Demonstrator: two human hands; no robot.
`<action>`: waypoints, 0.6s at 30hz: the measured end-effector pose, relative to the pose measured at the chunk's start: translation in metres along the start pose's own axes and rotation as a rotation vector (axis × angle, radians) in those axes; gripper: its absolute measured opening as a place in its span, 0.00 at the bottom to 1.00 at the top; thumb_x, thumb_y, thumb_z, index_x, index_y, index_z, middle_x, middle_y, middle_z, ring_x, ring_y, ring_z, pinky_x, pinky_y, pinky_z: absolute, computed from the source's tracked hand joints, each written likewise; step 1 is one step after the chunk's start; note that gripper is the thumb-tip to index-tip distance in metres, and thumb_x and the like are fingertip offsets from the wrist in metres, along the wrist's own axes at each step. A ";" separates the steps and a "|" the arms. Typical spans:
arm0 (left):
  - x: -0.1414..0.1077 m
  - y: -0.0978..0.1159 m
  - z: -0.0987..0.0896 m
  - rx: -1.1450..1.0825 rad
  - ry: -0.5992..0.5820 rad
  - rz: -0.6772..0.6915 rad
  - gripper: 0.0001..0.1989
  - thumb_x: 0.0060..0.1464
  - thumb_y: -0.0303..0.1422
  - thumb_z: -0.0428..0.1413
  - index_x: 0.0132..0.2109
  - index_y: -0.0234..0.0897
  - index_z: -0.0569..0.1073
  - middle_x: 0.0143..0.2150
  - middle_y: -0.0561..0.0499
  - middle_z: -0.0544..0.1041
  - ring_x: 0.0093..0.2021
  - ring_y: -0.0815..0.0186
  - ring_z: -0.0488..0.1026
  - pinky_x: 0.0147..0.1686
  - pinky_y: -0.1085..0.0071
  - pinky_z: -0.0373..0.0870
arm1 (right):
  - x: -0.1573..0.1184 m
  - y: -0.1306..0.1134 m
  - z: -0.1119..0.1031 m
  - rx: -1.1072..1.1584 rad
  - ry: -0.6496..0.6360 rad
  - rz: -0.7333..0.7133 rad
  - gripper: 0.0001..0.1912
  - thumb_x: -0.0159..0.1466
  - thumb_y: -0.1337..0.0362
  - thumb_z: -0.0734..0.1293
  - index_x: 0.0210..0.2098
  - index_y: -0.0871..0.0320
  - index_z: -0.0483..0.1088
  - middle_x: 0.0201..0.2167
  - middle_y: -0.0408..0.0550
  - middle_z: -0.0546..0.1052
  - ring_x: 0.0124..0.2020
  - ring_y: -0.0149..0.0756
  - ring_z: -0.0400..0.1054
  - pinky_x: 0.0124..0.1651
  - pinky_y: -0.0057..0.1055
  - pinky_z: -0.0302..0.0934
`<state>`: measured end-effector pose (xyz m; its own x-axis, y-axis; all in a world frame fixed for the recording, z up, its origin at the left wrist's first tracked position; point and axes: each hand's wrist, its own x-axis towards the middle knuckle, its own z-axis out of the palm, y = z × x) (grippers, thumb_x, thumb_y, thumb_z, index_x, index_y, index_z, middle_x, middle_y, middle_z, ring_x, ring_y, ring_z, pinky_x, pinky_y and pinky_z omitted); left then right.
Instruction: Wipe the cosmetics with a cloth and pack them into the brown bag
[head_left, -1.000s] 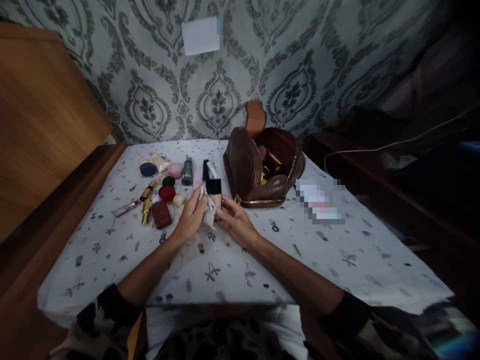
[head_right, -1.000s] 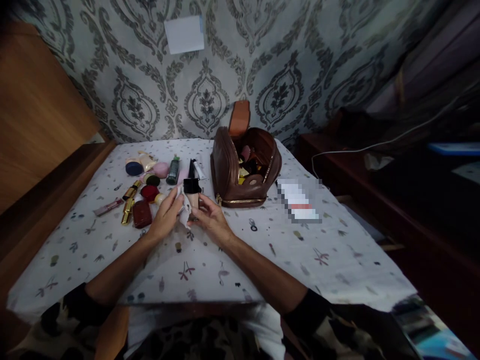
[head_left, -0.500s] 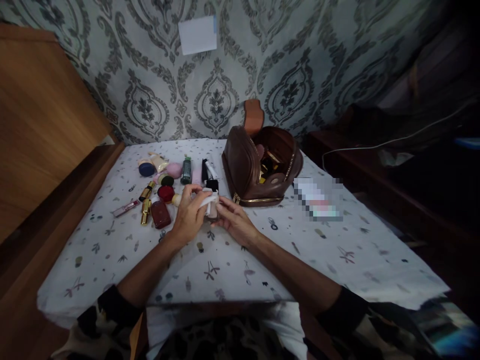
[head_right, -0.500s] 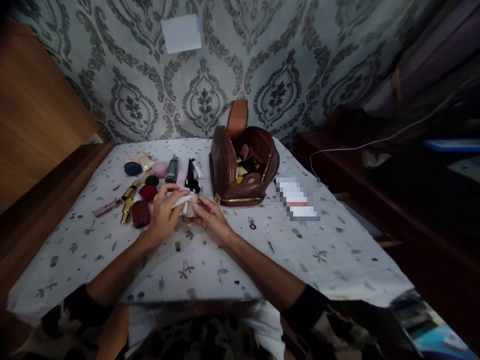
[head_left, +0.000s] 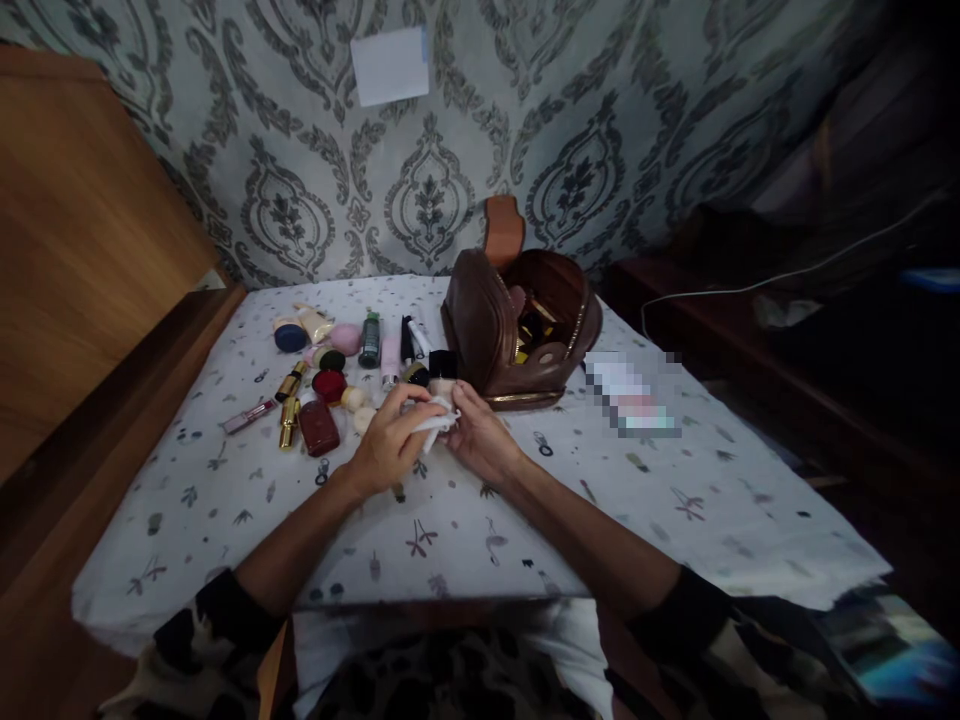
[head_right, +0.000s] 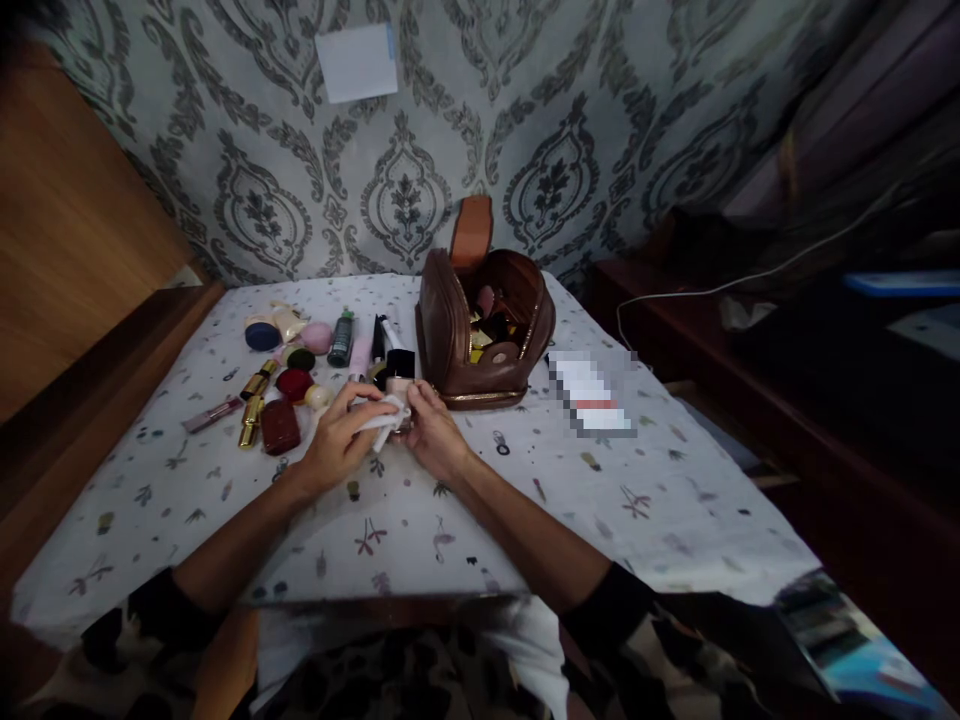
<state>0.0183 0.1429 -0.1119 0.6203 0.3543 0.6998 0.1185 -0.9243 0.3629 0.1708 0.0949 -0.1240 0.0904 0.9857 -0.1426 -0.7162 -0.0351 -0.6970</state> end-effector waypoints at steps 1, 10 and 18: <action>0.000 -0.001 -0.001 0.010 0.035 -0.032 0.12 0.63 0.25 0.49 0.49 0.37 0.73 0.47 0.45 0.69 0.48 0.62 0.70 0.48 0.62 0.71 | -0.001 0.001 0.000 -0.011 -0.028 0.039 0.21 0.50 0.53 0.78 0.35 0.53 0.68 0.29 0.36 0.72 0.27 0.28 0.66 0.24 0.23 0.60; 0.005 -0.012 -0.009 0.093 0.208 -0.238 0.10 0.63 0.28 0.51 0.49 0.38 0.74 0.46 0.47 0.70 0.49 0.61 0.70 0.50 0.64 0.70 | -0.005 0.008 0.002 -0.073 -0.167 0.172 0.18 0.55 0.52 0.75 0.37 0.55 0.70 0.28 0.40 0.74 0.27 0.30 0.68 0.20 0.22 0.53; 0.003 -0.001 -0.003 -0.060 -0.109 -0.022 0.12 0.63 0.25 0.49 0.49 0.37 0.74 0.47 0.45 0.70 0.48 0.62 0.71 0.48 0.64 0.71 | 0.000 0.002 -0.002 0.031 -0.015 0.123 0.19 0.54 0.48 0.75 0.33 0.57 0.71 0.26 0.37 0.73 0.27 0.27 0.66 0.27 0.24 0.62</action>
<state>0.0176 0.1449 -0.1081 0.6990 0.3538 0.6215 0.0882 -0.9051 0.4161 0.1706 0.0947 -0.1265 -0.0099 0.9766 -0.2147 -0.7420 -0.1511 -0.6532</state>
